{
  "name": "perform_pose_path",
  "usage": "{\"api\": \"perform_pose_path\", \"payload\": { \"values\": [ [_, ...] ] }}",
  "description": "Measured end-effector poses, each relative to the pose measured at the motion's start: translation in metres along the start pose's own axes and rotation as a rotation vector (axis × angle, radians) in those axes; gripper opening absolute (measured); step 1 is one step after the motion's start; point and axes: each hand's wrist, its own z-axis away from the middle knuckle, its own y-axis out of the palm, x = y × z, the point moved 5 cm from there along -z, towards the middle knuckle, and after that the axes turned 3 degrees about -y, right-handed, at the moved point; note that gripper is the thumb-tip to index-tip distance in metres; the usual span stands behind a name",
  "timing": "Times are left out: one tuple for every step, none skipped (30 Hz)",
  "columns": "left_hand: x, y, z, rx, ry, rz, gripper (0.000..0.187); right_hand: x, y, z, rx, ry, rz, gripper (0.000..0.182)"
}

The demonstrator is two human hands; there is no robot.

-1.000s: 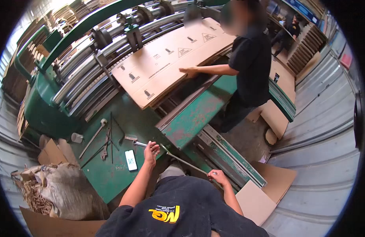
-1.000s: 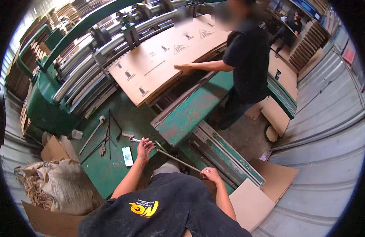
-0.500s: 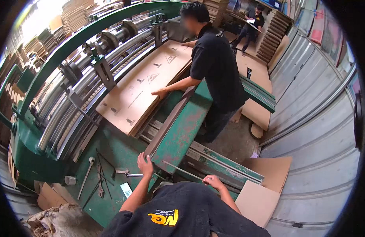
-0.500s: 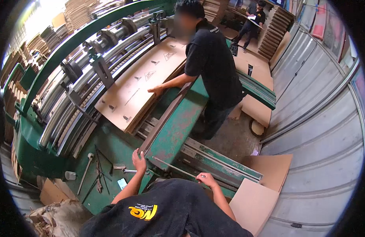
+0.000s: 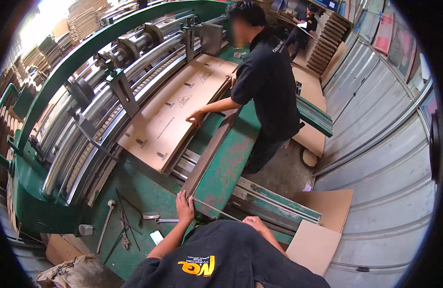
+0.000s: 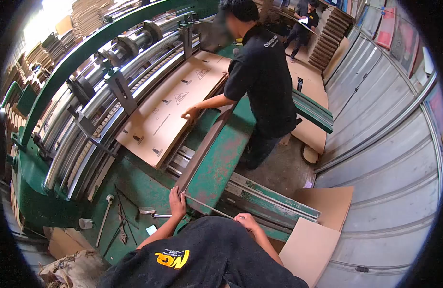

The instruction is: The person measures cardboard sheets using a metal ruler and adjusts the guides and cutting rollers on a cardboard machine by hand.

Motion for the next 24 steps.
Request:
{"api": "perform_pose_path", "payload": {
  "values": [
    [-0.001,-0.001,-0.001,0.009,0.011,0.003,0.046,0.002,0.002,-0.005,0.002,-0.001,0.001,0.021],
    [0.000,-0.003,-0.002,0.006,0.010,0.002,0.046,0.004,0.005,-0.013,0.032,-0.018,-0.030,0.021],
    [0.000,-0.005,-0.002,0.030,0.015,0.004,0.047,0.008,0.007,-0.020,0.060,-0.036,-0.060,0.021],
    [-0.001,-0.006,-0.002,0.054,0.020,0.006,0.047,0.012,0.009,-0.026,0.088,-0.054,-0.090,0.021],
    [-0.001,-0.008,-0.003,0.080,0.026,0.009,0.048,0.016,0.009,-0.030,0.088,-0.056,-0.087,0.021],
    [0.001,-0.008,-0.004,0.077,0.026,0.010,0.048,0.025,0.009,-0.033,0.108,-0.049,-0.094,0.020],
    [0.003,-0.007,-0.004,0.083,0.033,0.006,0.049,0.036,0.009,-0.035,0.128,-0.042,-0.101,0.020],
    [0.004,-0.007,-0.005,0.091,0.040,0.004,0.049,0.044,0.010,-0.037,0.147,-0.033,-0.108,0.020],
    [0.005,-0.007,-0.006,0.098,0.047,0.001,0.050,0.045,0.011,-0.040,0.146,-0.035,-0.107,0.020],
    [0.006,-0.007,-0.006,0.096,0.047,0.002,0.050,0.045,0.011,-0.043,0.149,-0.030,-0.124,0.020],
    [0.007,-0.007,-0.007,0.101,0.046,0.002,0.051,0.045,0.011,-0.046,0.152,-0.025,-0.141,0.020],
    [0.007,-0.007,-0.007,0.107,0.045,0.003,0.051,0.046,0.010,-0.048,0.153,-0.020,-0.158,0.019],
    [0.006,-0.007,-0.008,0.113,0.044,0.004,0.052,0.046,0.009,-0.048,0.150,-0.020,-0.156,0.019],
    [0.005,-0.007,-0.008,0.115,0.046,0.007,0.052,0.047,0.009,-0.049,0.145,-0.022,-0.159,0.019],
    [0.004,-0.008,-0.010,0.114,0.053,0.001,0.052,0.047,0.009,-0.049,0.140,-0.024,-0.163,0.019],
    [0.003,-0.009,-0.010,0.113,0.061,-0.007,0.052,0.047,0.009,-0.048,0.135,-0.026,-0.167,0.018],
    [0.002,-0.010,-0.010,0.112,0.069,-0.015,0.052,0.046,0.007,-0.048,0.131,-0.025,-0.167,0.018],
    [0.000,-0.013,-0.009,0.115,0.072,-0.014,0.052,0.044,0.007,-0.048,0.136,-0.034,-0.134,0.018],
    [-0.002,-0.015,-0.008,0.124,0.053,-0.027,0.052,0.041,0.006,-0.048,0.138,-0.045,-0.105,0.018],
    [-0.004,-0.017,-0.009,0.136,0.041,-0.037,0.052,0.040,0.006,-0.049,0.132,-0.057,-0.077,0.018],
    [-0.009,-0.017,-0.012,0.154,0.040,-0.042,0.052,0.038,0.004,-0.050,0.105,-0.058,-0.088,0.018],
    [-0.014,-0.016,-0.013,0.173,0.073,-0.033,0.052,0.035,0.006,-0.050,0.125,-0.075,-0.103,0.019],
    [-0.013,-0.017,-0.012,0.162,0.074,-0.018,0.052,0.033,0.008,-0.051,0.138,-0.094,-0.119,0.019],
    [-0.012,-0.016,-0.013,0.152,0.077,-0.002,0.052,0.033,0.009,-0.053,0.150,-0.115,-0.136,0.019]
  ]
}}
